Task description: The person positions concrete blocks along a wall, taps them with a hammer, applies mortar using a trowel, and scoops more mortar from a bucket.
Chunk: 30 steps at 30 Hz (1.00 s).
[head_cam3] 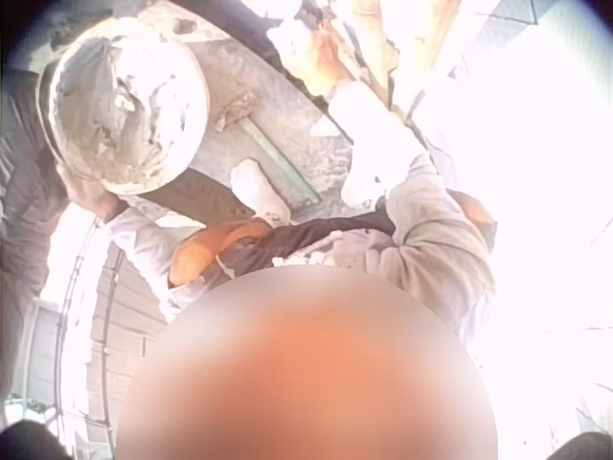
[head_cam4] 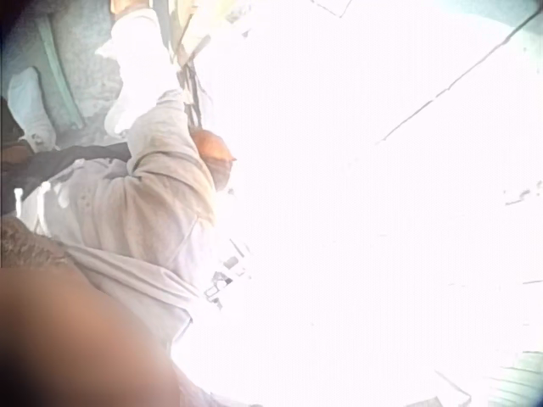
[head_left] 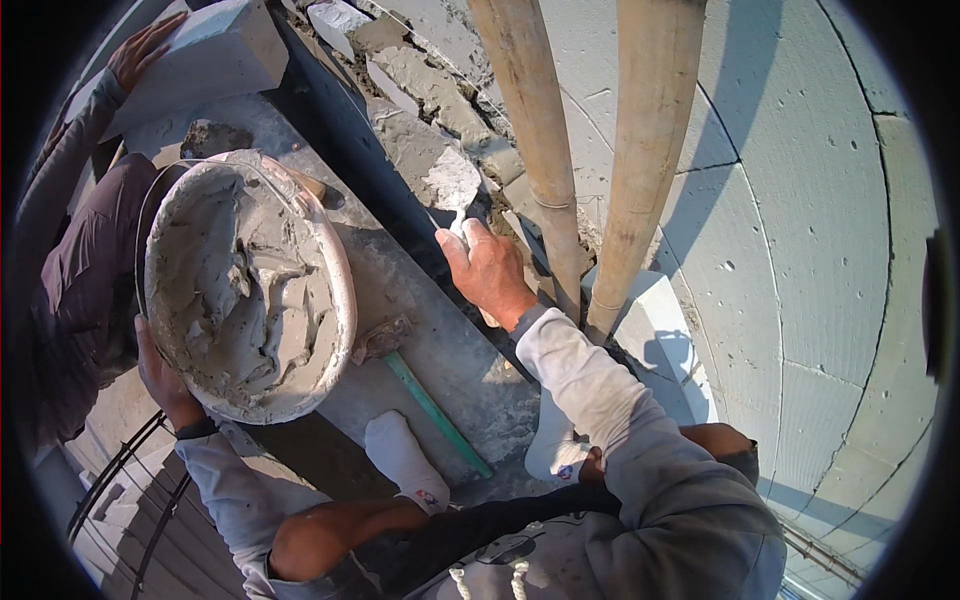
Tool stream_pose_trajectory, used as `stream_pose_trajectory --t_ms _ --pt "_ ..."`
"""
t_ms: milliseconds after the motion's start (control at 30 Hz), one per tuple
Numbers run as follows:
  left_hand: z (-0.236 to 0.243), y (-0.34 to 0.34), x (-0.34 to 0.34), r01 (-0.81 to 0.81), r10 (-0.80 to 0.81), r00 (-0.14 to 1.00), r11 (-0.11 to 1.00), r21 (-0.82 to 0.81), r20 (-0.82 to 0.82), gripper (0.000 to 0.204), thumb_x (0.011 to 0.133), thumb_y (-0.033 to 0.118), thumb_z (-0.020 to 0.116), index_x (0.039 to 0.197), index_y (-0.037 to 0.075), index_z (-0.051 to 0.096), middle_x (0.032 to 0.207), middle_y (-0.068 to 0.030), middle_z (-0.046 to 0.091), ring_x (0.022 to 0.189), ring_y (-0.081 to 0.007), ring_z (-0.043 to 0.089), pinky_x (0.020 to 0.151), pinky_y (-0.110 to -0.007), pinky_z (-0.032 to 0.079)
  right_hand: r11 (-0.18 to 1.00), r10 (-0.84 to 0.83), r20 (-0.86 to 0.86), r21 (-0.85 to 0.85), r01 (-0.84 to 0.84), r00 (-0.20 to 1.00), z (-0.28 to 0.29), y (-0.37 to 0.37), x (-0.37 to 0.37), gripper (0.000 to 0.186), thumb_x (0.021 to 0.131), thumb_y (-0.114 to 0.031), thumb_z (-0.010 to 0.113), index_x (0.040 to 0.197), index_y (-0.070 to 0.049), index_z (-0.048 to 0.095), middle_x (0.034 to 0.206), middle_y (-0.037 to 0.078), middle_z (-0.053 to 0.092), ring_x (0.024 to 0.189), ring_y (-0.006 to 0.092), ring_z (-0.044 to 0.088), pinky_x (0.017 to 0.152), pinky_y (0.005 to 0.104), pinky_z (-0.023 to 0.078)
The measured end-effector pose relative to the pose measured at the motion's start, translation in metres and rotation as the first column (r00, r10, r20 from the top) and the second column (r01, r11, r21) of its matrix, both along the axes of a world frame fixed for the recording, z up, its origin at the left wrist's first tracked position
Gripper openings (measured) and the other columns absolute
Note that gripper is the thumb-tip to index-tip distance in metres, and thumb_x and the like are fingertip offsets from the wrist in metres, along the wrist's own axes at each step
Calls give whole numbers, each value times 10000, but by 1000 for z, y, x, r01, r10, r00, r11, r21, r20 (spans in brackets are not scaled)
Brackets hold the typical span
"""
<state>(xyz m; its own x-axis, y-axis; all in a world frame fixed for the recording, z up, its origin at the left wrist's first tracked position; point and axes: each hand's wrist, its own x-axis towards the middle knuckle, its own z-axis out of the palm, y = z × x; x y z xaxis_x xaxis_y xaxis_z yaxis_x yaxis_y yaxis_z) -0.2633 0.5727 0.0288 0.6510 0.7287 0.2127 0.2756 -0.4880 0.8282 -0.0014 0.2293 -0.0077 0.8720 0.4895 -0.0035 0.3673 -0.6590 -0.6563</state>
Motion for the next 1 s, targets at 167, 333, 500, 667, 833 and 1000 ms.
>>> stream_pose_trajectory --t_ms 167,333,500,667,833,1000 --pt "23 -8 16 175 234 920 474 -863 315 454 1024 295 418 1289 -61 511 1234 -127 600 1081 -183 583 959 -307 438 988 64 409 101 -115 910 40 -15 -8 348 761 -314 770 875 -40 586 812 133 573 737 329 597 632 420 483" --pt "28 -26 32 -128 293 945 734 -667 141 494 973 376 535 1256 -26 570 1197 -66 619 1031 -130 595 910 -273 457 950 306 496 -104 -294 812 86 -42 1 357 726 -241 775 932 -1 611 800 111 497 713 321 568 618 416 453" --pt "20 -9 14 -163 242 962 882 -442 127 404 949 342 580 1118 -15 662 1021 -29 662 903 -97 587 817 -251 457 858 513 355 -170 -485 782 134 -19 -1 333 712 -172 746 979 -33 604 814 118 503 752 337 585 626 413 458" --pt "21 -17 17 -150 190 967 963 -223 170 372 946 309 593 1018 -46 675 917 -8 664 829 -85 571 765 -243 455 715 694 392 -474 -514 604 174 24 1 327 623 -89 725 925 -77 602 816 106 527 782 310 597 681 388 461" --pt "23 -20 19 -164 188 971 974 -156 151 358 935 299 609 1024 -40 679 892 -32 673 832 -75 572 769 -241 455 559 822 530 -684 -468 208 200 96 1 97 700 -111 686 789 -84 658 771 62 595 790 230 628 719 357 458" --pt "6 -7 16 -167 162 975 986 24 151 325 947 281 588 1063 -12 667 888 -70 679 800 -103 595 760 -253 464 47 993 86 -910 -413 -76 214 165 -47 78 736 -123 665 746 -107 740 721 69 706 748 223 701 678 346 525"
